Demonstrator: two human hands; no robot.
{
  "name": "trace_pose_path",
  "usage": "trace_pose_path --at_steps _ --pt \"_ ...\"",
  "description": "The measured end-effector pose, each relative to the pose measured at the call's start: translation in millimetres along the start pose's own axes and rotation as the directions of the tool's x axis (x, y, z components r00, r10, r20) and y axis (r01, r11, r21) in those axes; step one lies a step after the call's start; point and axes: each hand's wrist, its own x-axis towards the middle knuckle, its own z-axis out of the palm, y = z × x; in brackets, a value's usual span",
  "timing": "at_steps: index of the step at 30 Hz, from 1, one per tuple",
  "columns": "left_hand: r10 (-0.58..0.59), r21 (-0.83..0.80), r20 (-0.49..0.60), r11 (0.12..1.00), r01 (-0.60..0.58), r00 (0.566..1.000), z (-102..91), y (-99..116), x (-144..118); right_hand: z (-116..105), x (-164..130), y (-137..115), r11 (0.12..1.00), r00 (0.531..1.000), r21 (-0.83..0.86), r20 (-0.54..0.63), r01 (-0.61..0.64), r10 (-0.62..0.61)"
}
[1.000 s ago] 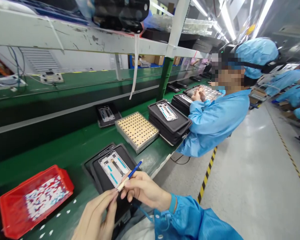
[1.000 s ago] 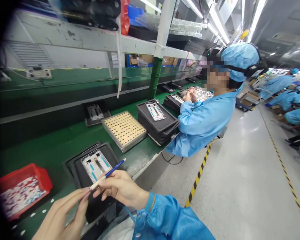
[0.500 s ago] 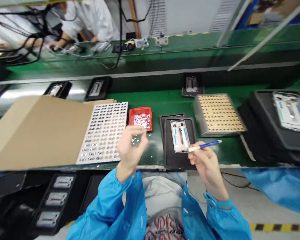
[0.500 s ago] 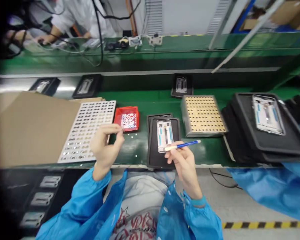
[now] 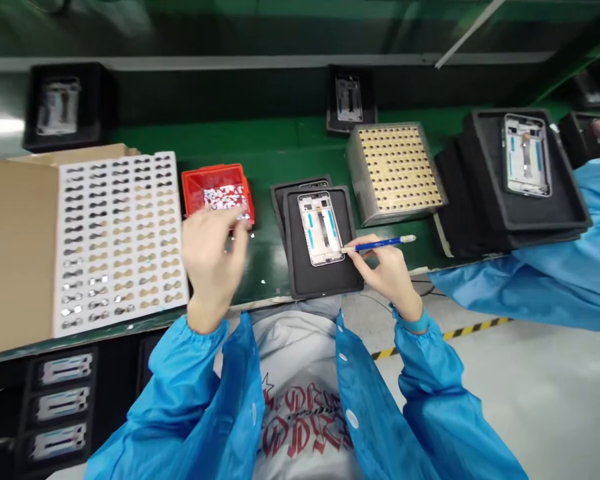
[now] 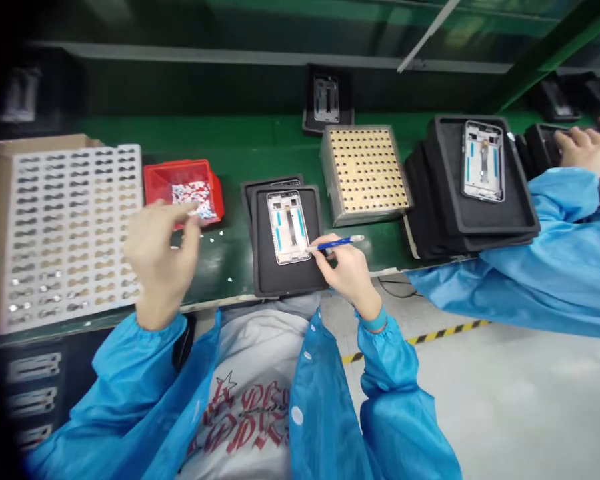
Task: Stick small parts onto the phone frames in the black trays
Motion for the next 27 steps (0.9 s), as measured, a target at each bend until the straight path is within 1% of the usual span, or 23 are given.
trace_pose_path --at_steps 1,2,4,5,6,7,9,12,16,20,24,27 --pt "0.067 -0.037 0.062 0.997 -0.065 0.996 3.6 11.8 -5.6 -1.0 1.6 0.7 0.998 0.999 -0.062 0.04 0.032 -0.03" --pt "0.149 -0.083 0.136 0.987 -0.139 0.979 8.5 23.3 -11.6 -1.9 3.1 1.0 0.99 0.995 -0.124 0.078 0.067 -0.057" --pt "0.317 -0.188 0.26 0.943 -0.274 0.912 21.4 43.4 -23.6 -3.7 5.9 0.4 0.962 0.982 -0.233 0.155 0.14 -0.106" --pt "0.376 -0.227 0.296 0.921 -0.318 0.878 28.7 51.1 -29.2 -4.5 6.9 -0.2 0.946 0.974 -0.274 0.188 0.174 -0.125" --pt "0.412 -0.248 0.32 0.905 -0.344 0.853 36.0 56.8 -34.2 -5.2 7.7 -1.0 0.931 0.966 -0.305 0.217 0.202 -0.138" --pt "0.429 -0.256 0.339 0.898 -0.357 0.837 42.9 60.7 -38.4 -5.7 8.2 -1.8 0.918 0.96 -0.33 0.236 0.222 -0.147" --pt "0.436 -0.25 0.379 0.898 -0.363 0.817 54.0 64.0 -44.3 -5.9 8.4 -3.1 0.895 0.956 -0.374 0.25 0.243 -0.155" --pt "0.436 -0.213 0.429 0.9 -0.381 0.791 62.5 63.7 -47.7 -4.5 7.5 -3.2 0.86 0.954 -0.439 0.257 0.26 -0.157" --pt "0.444 -0.15 0.469 0.892 -0.427 0.764 64.5 66.0 -46.7 -1.9 5.6 -2.2 0.849 0.955 -0.459 0.254 0.261 -0.156" --pt "0.47 -0.09 0.492 0.865 -0.494 0.733 65.6 73.3 -47.1 -1.7 5.7 -4.4 0.862 0.962 -0.456 0.245 0.222 -0.118" --pt "0.448 -0.044 0.527 0.863 -0.503 0.722 66.6 78.5 -50.4 -3.2 9.9 -8.7 0.891 0.969 -0.423 0.24 0.166 -0.067" --pt "0.458 -0.055 0.502 0.864 -0.501 0.734 66.1 76.2 -50.1 -4.0 13.6 -10.5 0.9 0.973 -0.416 0.23 0.129 -0.033"
